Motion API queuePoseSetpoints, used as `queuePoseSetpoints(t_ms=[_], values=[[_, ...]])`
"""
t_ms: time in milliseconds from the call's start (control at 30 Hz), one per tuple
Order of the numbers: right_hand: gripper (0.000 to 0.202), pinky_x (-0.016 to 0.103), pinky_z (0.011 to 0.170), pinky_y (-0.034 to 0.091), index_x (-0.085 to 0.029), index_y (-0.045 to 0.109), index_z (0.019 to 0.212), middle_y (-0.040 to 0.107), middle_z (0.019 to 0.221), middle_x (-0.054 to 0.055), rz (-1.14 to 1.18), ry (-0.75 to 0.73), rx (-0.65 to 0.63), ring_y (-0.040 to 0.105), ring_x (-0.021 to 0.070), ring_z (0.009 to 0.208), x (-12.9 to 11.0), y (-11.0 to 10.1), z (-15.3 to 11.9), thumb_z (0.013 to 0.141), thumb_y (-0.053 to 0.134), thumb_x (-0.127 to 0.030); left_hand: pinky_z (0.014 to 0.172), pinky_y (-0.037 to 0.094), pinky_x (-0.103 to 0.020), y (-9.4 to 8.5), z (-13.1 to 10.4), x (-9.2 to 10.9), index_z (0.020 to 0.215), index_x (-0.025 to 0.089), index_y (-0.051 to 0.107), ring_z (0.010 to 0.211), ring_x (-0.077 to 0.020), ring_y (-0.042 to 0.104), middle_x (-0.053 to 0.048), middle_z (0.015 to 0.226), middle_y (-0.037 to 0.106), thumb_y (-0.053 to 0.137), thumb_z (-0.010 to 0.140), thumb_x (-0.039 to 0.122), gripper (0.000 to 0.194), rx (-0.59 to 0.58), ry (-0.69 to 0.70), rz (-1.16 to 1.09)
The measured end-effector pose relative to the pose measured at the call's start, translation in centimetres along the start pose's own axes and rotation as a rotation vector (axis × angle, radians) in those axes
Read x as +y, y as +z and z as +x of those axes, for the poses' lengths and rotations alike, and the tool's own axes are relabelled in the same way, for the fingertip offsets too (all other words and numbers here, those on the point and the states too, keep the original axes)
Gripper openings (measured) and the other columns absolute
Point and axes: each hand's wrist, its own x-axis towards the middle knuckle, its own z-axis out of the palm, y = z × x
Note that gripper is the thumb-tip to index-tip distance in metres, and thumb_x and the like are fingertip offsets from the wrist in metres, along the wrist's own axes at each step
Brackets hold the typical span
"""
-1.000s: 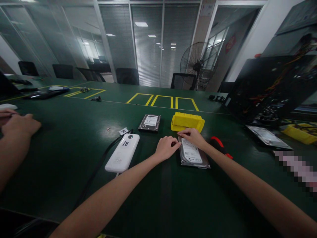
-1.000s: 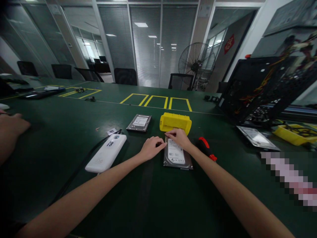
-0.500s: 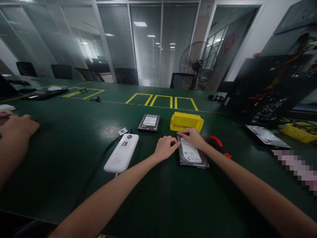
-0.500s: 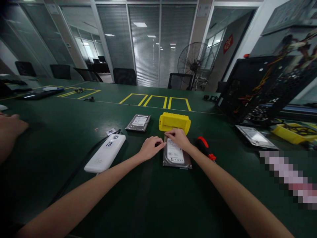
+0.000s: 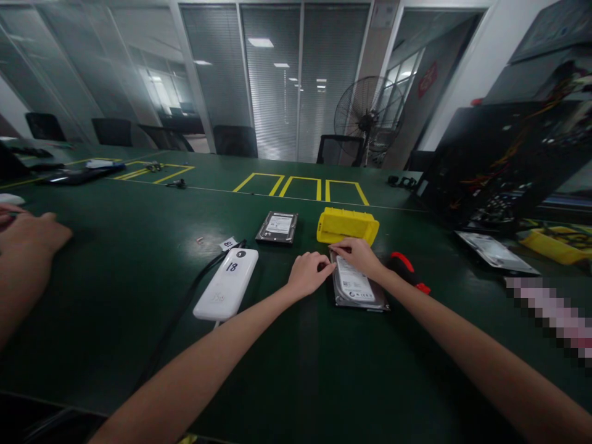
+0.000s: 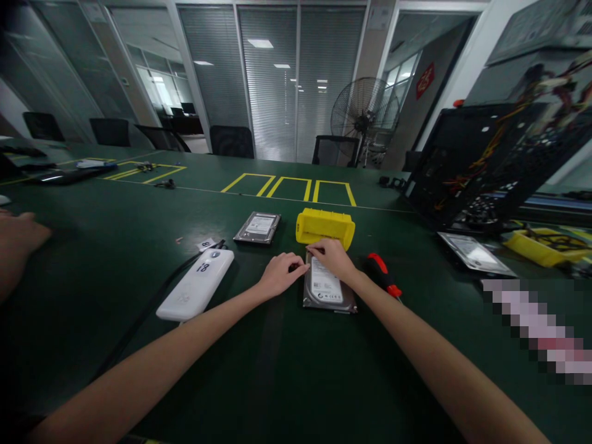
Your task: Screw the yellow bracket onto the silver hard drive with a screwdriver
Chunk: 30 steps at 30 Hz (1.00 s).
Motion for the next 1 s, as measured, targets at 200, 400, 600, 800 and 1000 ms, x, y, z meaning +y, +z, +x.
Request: queuePoseSetpoints(t_ms=[200,400,600,800,1000], values=[[0.026,0.034,0.078,0.051,-0.017,0.073,0.099,0.072,0.096,0.007,-0.023,-0.017,0.021,0.066,0.0197,0.085,0.25,0.17,-0.11,0.085,0.052,-0.026,0.073,0.039,-0.032,0.06,0.05,-0.05,0.081,0.020,0.064,0.085,-0.0187,0.056,-0.002,0.088,0.064,0.042,0.091,0.042,0.033,0.002,0.004,-0.005],[0.026,0.035,0.076,0.051,-0.019,0.072,0.101,0.072,0.096,0.006,-0.033,-0.022,0.020,0.065,0.0196,0.084,0.50,0.30,-0.09,0.086,0.052,-0.027,0.073,0.039,-0.032,0.11,0.05,-0.23,0.083,0.020,0.064,0.085,-0.0184,0.056,-0.001,0.089,0.065,0.042,0.091,0.042,0.032,0.005,0.014,-0.024],[0.026,0.035,0.076,0.050,-0.018,0.072,0.100,0.072,0.095,0.007,-0.042,-0.026,0.018,0.065,0.0204,0.085,0.70,0.38,-0.01,0.086,0.052,-0.025,0.075,0.040,-0.032,0.23,0.05,-0.16,0.083,0.020,0.064,0.087,-0.0192,0.056,-0.002,0.090,0.065,0.042,0.091,0.041,0.032,0.014,0.003,0.005],[0.026,0.035,0.077,0.051,-0.019,0.073,0.100,0.072,0.097,0.007,-0.020,-0.029,0.024,0.066,0.0206,0.086,0.75,0.47,0.03,0.086,0.052,-0.026,0.075,0.040,-0.032,0.20,0.07,0.01,0.082,0.020,0.065,0.088,-0.0200,0.056,-0.002,0.090,0.065,0.043,0.091,0.041,0.031,0.015,0.003,0.020],[0.028,0.036,0.080,0.051,-0.018,0.072,0.102,0.072,0.099,0.007,-0.023,-0.022,0.024,0.066,0.0211,0.088,0.79,0.33,-0.09,0.086,0.051,-0.028,0.075,0.040,-0.032,0.08,0.01,0.01,0.082,0.020,0.064,0.088,-0.0197,0.056,-0.002,0.090,0.065,0.043,0.091,0.041,0.031,0.011,0.006,0.005]])
